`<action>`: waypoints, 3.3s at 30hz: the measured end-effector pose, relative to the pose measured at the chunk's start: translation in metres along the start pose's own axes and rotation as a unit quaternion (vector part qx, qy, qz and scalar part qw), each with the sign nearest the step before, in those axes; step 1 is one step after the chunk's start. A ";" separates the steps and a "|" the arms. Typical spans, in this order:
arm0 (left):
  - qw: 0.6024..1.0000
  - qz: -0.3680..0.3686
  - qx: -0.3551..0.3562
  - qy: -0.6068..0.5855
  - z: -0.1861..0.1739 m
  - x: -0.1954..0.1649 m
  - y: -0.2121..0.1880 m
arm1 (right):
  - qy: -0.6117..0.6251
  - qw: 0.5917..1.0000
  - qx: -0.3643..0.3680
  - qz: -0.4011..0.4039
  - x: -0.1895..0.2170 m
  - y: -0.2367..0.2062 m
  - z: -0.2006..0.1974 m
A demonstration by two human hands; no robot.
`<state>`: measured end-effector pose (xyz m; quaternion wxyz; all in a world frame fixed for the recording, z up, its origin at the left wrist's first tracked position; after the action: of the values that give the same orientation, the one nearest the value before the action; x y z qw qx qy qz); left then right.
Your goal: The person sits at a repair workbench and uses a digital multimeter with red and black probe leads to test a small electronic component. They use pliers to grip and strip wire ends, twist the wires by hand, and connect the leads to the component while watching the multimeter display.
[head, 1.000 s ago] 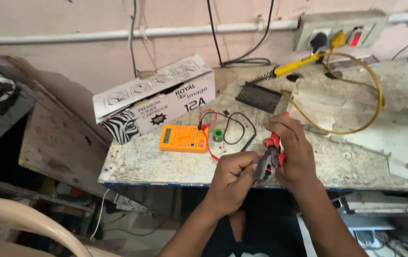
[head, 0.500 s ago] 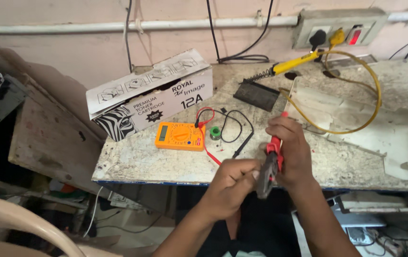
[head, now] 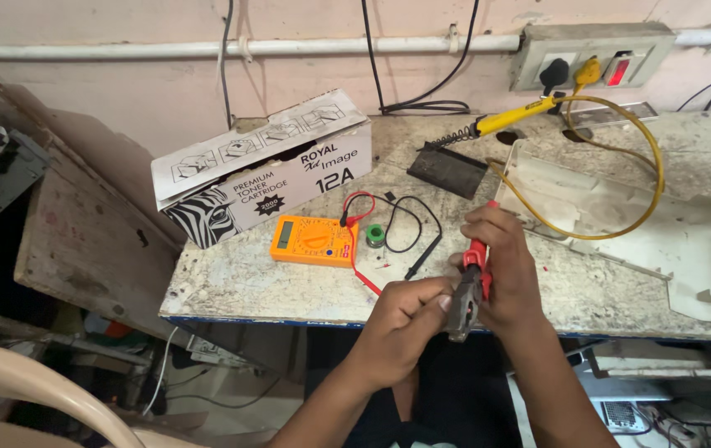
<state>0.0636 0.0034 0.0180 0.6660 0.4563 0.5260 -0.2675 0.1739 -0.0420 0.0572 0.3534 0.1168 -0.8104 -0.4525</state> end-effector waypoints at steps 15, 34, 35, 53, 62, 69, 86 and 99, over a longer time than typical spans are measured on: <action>0.962 0.108 -0.099 0.229 -0.004 -0.043 -0.002 | -0.008 1.000 -0.010 0.026 -0.015 -0.015 -0.002; 0.939 0.170 -0.092 0.284 0.014 -0.067 0.006 | 0.096 0.992 0.047 0.060 -0.027 -0.022 0.001; 0.933 0.183 -0.097 0.293 0.014 -0.070 0.004 | 0.096 0.992 0.051 0.060 -0.025 -0.021 0.002; 0.822 0.266 -0.104 0.493 0.015 -0.089 0.000 | 0.174 0.967 0.094 0.160 -0.017 -0.004 0.013; 0.812 0.274 -0.095 0.507 0.017 -0.093 -0.001 | 0.074 0.990 0.051 0.113 -0.021 -0.011 0.004; 0.809 0.282 -0.120 0.502 0.012 -0.097 0.001 | 0.076 0.992 0.060 0.081 -0.024 -0.017 0.005; 0.893 0.225 -0.079 0.381 0.014 -0.071 0.013 | 0.226 0.959 0.122 0.121 -0.028 -0.019 0.019; 0.901 0.302 -0.079 0.302 0.009 -0.053 0.028 | 0.346 0.919 -0.007 0.187 -0.095 -0.068 0.023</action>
<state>0.0746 0.0007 0.0776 0.5581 0.5979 0.5581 0.1397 0.2180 -0.0173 -0.0502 0.6907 0.1104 -0.6413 -0.3155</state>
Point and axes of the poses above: each hand's wrist, its own y-axis towards the middle knuckle, its own z-axis out of the palm, x = y × z, the point moved 9 cm from there along y, towards the middle knuckle, and after that the axes turned 10 degrees about y, right-handed, at the moved point
